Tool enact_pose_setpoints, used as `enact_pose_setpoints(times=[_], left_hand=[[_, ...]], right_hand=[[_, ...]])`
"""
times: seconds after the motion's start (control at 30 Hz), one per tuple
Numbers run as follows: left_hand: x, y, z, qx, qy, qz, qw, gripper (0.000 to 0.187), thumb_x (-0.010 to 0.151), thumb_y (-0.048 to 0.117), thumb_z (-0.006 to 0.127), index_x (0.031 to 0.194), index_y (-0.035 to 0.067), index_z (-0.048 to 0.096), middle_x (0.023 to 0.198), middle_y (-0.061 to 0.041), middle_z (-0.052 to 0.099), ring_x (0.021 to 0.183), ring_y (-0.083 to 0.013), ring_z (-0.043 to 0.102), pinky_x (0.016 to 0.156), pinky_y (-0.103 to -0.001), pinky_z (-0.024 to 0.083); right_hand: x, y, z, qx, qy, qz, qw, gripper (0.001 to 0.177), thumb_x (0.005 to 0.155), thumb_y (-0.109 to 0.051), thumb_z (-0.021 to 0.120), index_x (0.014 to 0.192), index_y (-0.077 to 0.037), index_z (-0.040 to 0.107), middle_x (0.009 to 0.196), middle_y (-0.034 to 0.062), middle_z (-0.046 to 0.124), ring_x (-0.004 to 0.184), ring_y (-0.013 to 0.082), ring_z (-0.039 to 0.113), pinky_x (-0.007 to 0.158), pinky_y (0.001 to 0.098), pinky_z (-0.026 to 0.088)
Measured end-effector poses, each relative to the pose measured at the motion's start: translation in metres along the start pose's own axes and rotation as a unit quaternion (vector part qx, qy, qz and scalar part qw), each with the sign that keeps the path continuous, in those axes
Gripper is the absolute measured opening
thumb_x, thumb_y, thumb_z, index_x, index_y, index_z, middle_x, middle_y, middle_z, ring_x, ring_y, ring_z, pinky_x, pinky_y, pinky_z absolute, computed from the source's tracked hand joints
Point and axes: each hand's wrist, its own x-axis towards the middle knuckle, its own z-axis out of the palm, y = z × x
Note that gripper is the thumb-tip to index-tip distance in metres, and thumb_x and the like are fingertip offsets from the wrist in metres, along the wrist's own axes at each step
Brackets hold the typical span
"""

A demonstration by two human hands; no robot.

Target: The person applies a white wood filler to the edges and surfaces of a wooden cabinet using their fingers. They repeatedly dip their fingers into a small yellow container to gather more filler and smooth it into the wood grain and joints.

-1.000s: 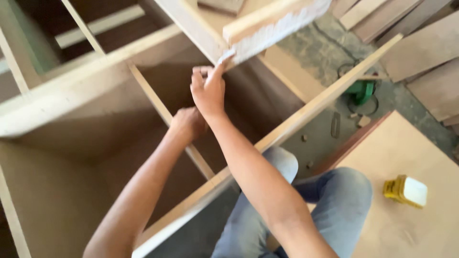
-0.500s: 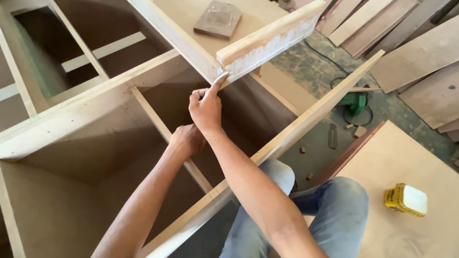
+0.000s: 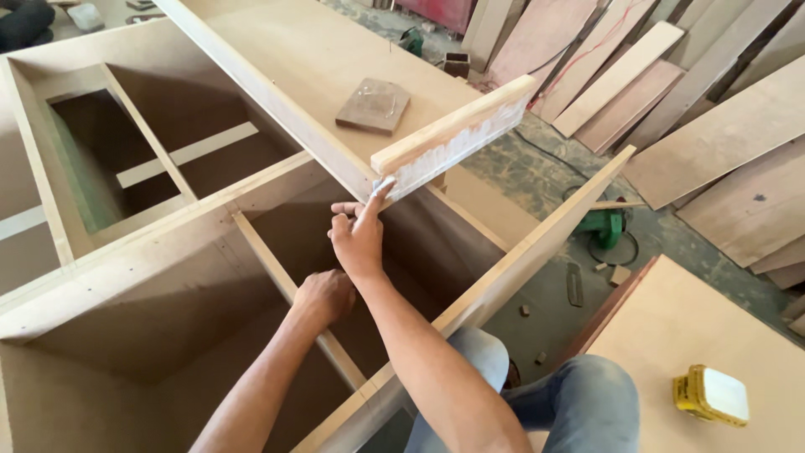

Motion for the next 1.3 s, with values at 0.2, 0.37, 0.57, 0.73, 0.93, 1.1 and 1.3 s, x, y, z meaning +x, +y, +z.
enact_pose_setpoints(times=[0.2,0.37,0.57,0.73,0.93,1.1,1.3], left_hand=[[-0.003,0.002,-0.003,-0.010,0.010,0.007,1.000,0.017,0.090,0.023,0.062,0.091,0.008,0.071,0.091,-0.016,0.074,0.090,-0.0342,0.071,0.080,-0.048,0.056],[0.002,-0.003,0.003,-0.004,0.040,0.029,0.999,0.015,0.089,0.022,0.063,0.094,0.008,0.069,0.089,-0.016,0.073,0.088,-0.0351,0.071,0.079,-0.048,0.055],[0.011,-0.010,0.015,-0.004,0.024,0.018,1.000,0.017,0.090,0.023,0.062,0.090,0.009,0.072,0.091,-0.014,0.074,0.089,-0.0334,0.071,0.079,-0.048,0.056],[0.008,-0.008,0.015,0.000,0.045,0.029,0.999,0.017,0.089,0.024,0.062,0.094,0.009,0.070,0.091,-0.015,0.073,0.088,-0.0346,0.071,0.079,-0.048,0.056],[0.007,-0.005,0.007,-0.005,0.022,0.011,1.000,0.017,0.089,0.023,0.063,0.094,0.009,0.070,0.093,-0.014,0.074,0.090,-0.0338,0.071,0.080,-0.047,0.056],[0.010,-0.008,0.011,-0.006,0.025,0.010,1.000,0.017,0.089,0.023,0.062,0.085,0.009,0.072,0.091,-0.014,0.074,0.089,-0.0324,0.072,0.078,-0.047,0.056],[0.010,-0.010,0.017,-0.006,0.035,0.019,0.999,0.016,0.088,0.022,0.063,0.084,0.010,0.072,0.087,-0.014,0.074,0.085,-0.0325,0.072,0.076,-0.047,0.056]], right_hand=[[0.002,0.005,-0.004,0.030,-0.001,0.104,0.994,0.105,0.094,-0.011,0.059,0.156,-0.004,-0.025,0.092,0.0116,0.073,0.057,0.0159,0.067,0.054,0.0300,0.056],[0.009,0.012,-0.005,-0.003,-0.017,0.119,0.993,0.104,0.090,-0.011,0.056,0.157,-0.004,-0.023,0.086,0.0112,0.074,0.057,0.0191,0.069,0.057,0.0321,0.059],[-0.001,0.021,-0.003,-0.173,0.004,-0.062,0.983,0.102,0.090,-0.008,0.056,0.158,0.002,-0.019,0.083,0.0138,0.075,0.073,0.0294,0.072,0.073,0.0386,0.059],[0.004,0.016,-0.006,-0.096,-0.010,0.060,0.993,0.101,0.089,-0.010,0.055,0.156,0.002,-0.020,0.079,0.0133,0.073,0.065,0.0280,0.073,0.068,0.0374,0.061],[0.008,0.009,-0.003,-0.125,-0.010,-0.027,0.992,0.102,0.089,-0.007,0.055,0.158,0.002,-0.020,0.082,0.0146,0.074,0.065,0.0279,0.072,0.069,0.0364,0.059],[-0.003,0.006,-0.003,-0.120,-0.013,-0.085,0.989,0.104,0.086,-0.003,0.054,0.157,0.003,-0.021,0.099,0.0166,0.075,0.070,0.0274,0.073,0.071,0.0354,0.061],[-0.009,0.001,-0.003,-0.071,-0.011,0.092,0.993,0.104,0.089,-0.008,0.055,0.153,0.004,-0.027,0.078,0.0151,0.072,0.062,0.0278,0.071,0.067,0.0358,0.061]])
